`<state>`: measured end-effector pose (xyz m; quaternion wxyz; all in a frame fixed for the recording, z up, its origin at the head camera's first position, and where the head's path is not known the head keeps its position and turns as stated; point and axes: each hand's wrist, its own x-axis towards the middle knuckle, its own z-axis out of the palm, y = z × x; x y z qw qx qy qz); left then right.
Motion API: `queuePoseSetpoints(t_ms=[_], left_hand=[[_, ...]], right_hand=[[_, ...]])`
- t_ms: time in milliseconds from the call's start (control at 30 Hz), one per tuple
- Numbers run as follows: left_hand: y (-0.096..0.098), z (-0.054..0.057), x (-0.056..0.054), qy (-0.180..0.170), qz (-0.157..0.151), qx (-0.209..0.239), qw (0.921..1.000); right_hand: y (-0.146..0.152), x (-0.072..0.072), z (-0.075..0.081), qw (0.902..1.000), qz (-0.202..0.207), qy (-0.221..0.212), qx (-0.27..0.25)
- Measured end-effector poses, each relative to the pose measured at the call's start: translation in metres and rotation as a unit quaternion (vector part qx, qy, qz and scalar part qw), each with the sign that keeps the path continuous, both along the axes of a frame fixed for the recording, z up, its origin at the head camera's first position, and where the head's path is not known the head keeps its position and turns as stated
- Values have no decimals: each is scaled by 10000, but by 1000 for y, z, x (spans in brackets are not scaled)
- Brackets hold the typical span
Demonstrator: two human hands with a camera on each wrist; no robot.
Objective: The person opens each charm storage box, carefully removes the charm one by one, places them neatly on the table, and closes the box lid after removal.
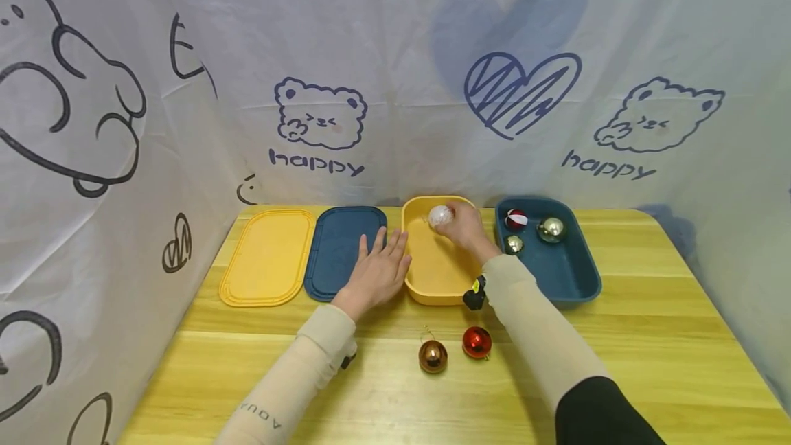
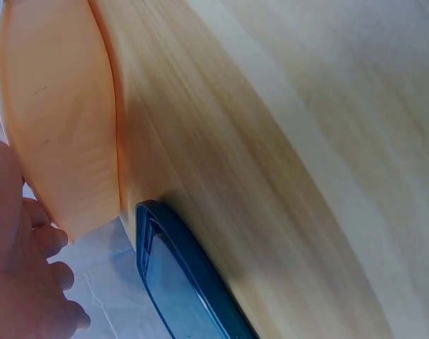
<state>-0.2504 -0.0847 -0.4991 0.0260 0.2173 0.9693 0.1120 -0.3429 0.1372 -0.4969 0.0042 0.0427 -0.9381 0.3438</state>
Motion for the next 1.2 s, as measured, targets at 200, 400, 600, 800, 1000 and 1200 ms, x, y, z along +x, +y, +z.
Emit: queuePoseSetpoints(t_ms=[200,400,600,800,1000,1200], left_hand=[[2,0,0,9,20,-71,10000],[4,0,1,35,-16,-7,10000],[5,-1,2,57,-41,-61,10000],[6,-1,1,77,-62,-76,9999],[6,1,-1,100,-46,-98,9999],[5,-1,-2,141,-6,-231,9996]], right_hand=[[0,1,-3,9996,-139,-62,-249],[-1,6,-8,9982,-313,-86,-503],[-2,9,-13,9975,-496,-18,-506],[-2,11,-11,9963,-627,45,-582],[0,14,-1,9913,-613,133,-1161],[3,23,7,9885,-376,205,-1450]])
